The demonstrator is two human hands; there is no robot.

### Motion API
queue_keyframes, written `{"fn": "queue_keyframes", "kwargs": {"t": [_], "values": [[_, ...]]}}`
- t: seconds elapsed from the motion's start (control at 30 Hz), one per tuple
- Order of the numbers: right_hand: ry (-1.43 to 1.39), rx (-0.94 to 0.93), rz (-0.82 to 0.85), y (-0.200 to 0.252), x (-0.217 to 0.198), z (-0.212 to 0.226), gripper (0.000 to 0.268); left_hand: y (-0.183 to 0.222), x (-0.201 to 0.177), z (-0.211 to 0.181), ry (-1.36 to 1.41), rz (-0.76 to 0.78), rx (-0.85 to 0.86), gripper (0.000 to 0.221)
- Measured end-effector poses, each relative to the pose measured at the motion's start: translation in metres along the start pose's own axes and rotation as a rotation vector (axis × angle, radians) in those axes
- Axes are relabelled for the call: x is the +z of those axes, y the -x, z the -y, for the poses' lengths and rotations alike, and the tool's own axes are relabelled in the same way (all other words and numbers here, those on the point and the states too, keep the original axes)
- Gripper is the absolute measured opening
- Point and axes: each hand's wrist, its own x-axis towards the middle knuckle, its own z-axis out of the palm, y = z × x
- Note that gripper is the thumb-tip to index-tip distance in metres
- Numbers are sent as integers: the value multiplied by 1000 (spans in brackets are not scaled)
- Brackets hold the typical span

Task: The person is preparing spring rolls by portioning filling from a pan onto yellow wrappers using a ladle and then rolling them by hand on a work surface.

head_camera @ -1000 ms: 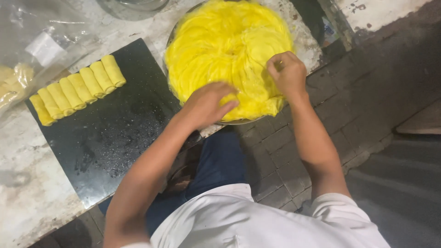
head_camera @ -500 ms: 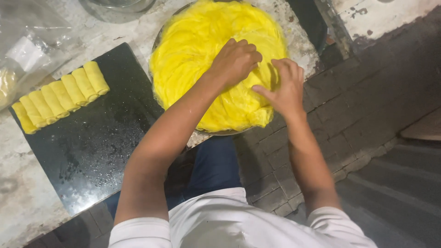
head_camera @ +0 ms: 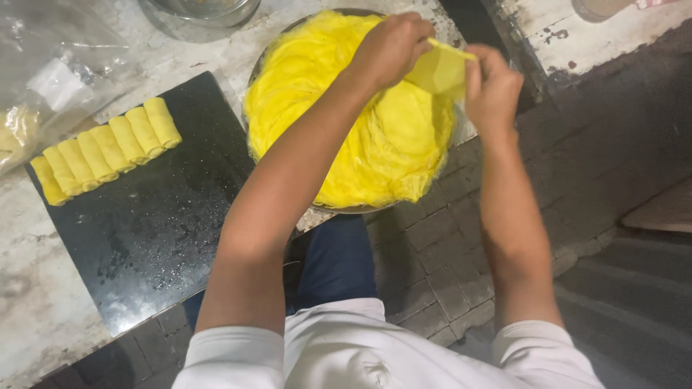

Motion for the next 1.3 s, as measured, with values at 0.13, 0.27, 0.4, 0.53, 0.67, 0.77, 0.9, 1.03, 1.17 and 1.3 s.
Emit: {"fn": "queue_keyframes", "kwargs": {"t": [0.13, 0.27, 0.4, 0.53, 0.67, 0.77, 0.9, 1.03, 1.17, 1.3], "values": [[51, -172, 24, -33, -27, 30, 19, 1, -30, -6, 205, -223, 63, 9], [-79, -171, -7, -43, -52, 88, 21, 24, -84, -24, 366, -240, 72, 12], [-237, -113, 90, -24, -48, 148, 40, 86, -157, -41, 297, -226, 258, 4], [-512, 115, 279, 21, -10, 202, 36, 179, -216, -45, 185, -2, 183, 11], [-659, 192, 461, 53, 43, 266, 26, 279, -252, -30, 234, 107, 23, 22], [-744, 245, 559, 64, 72, 312, 12, 335, -267, -12, 254, 133, -214, 15], [-549, -13, 461, 64, 93, 361, 18, 378, -280, 15, 272, 11, -373, 20], [-329, -330, 432, 80, 113, 393, 18, 416, -282, 38, 317, -5, -414, 15], [-337, -389, 462, 142, 167, 403, 24, 469, -267, 60, 328, 66, -423, 15], [-343, -307, 558, 182, 184, 439, 21, 515, -258, 63, 294, 45, -497, 14]]}}
